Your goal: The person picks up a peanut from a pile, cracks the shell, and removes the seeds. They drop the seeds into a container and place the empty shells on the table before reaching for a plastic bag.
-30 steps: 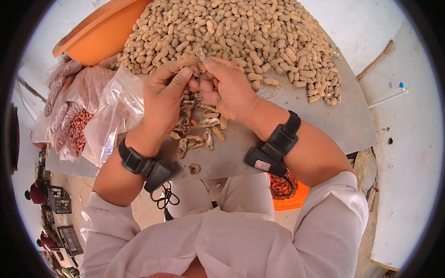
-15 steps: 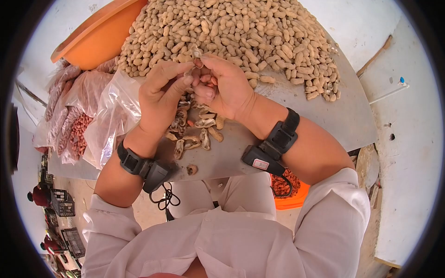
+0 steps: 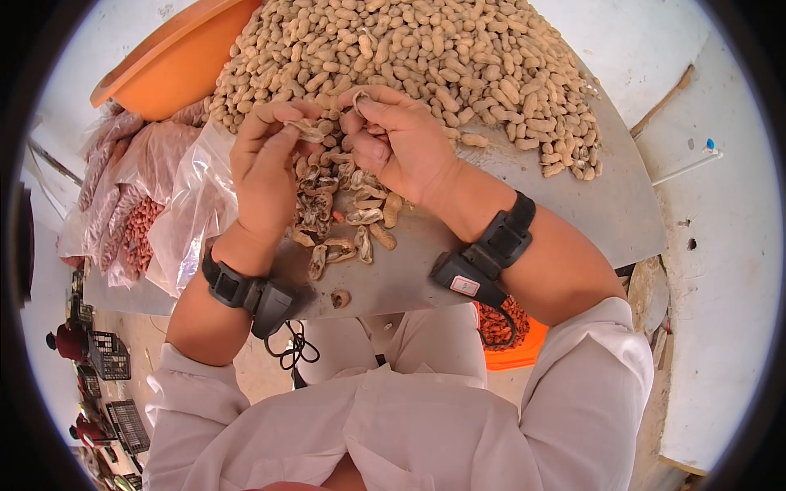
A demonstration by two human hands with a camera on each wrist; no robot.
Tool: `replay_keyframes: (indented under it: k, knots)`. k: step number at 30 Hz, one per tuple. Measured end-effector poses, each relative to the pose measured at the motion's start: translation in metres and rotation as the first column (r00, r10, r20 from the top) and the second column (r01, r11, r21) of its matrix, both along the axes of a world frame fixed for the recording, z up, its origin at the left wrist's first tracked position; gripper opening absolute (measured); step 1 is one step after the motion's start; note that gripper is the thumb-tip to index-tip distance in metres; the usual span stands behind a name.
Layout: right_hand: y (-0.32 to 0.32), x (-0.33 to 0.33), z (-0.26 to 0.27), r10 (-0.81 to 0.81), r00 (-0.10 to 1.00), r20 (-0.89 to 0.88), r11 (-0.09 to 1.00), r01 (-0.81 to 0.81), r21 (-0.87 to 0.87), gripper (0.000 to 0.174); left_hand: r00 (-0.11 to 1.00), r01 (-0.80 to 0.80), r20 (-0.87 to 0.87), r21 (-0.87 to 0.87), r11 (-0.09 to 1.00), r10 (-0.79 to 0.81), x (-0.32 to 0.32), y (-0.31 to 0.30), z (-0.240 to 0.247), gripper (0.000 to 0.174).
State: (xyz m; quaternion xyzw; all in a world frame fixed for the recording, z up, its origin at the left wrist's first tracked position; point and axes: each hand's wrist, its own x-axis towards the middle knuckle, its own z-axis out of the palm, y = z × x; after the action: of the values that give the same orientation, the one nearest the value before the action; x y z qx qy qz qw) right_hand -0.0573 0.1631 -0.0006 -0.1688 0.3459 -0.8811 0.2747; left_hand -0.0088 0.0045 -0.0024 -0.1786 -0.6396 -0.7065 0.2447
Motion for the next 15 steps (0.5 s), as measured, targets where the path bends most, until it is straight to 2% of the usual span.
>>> replay_keyframes:
  k: [2,5,8,11,15]
  knots:
    - [0.0,0.001,0.001,0.018,1.0,-0.006,1.0,-0.018,-0.001,0.018,0.981,0.159,0.097,0.071,0.985,-0.166,-0.002,-0.01,0.0,0.017]
    - [0.0,0.004,0.0,0.173,0.983,-0.065,0.985,-0.172,0.014,0.029,0.948,0.135,0.272,0.125,0.983,-0.165,-0.006,-0.004,-0.003,0.019]
    - [-0.001,0.007,0.0,0.228,0.969,-0.1,0.974,-0.225,0.037,0.034,0.887,0.237,0.378,0.122,0.964,-0.266,-0.005,0.001,-0.001,0.02]
    - [0.001,0.008,0.001,0.217,0.972,-0.094,0.976,-0.214,0.048,0.038,0.883,0.315,0.336,0.093,0.944,-0.328,-0.006,-0.003,-0.002,0.024]
    - [0.0,0.01,0.003,0.224,0.975,-0.011,0.974,-0.223,0.045,0.036,0.891,0.319,0.35,-0.031,0.947,-0.288,-0.004,-0.007,0.0,0.022]
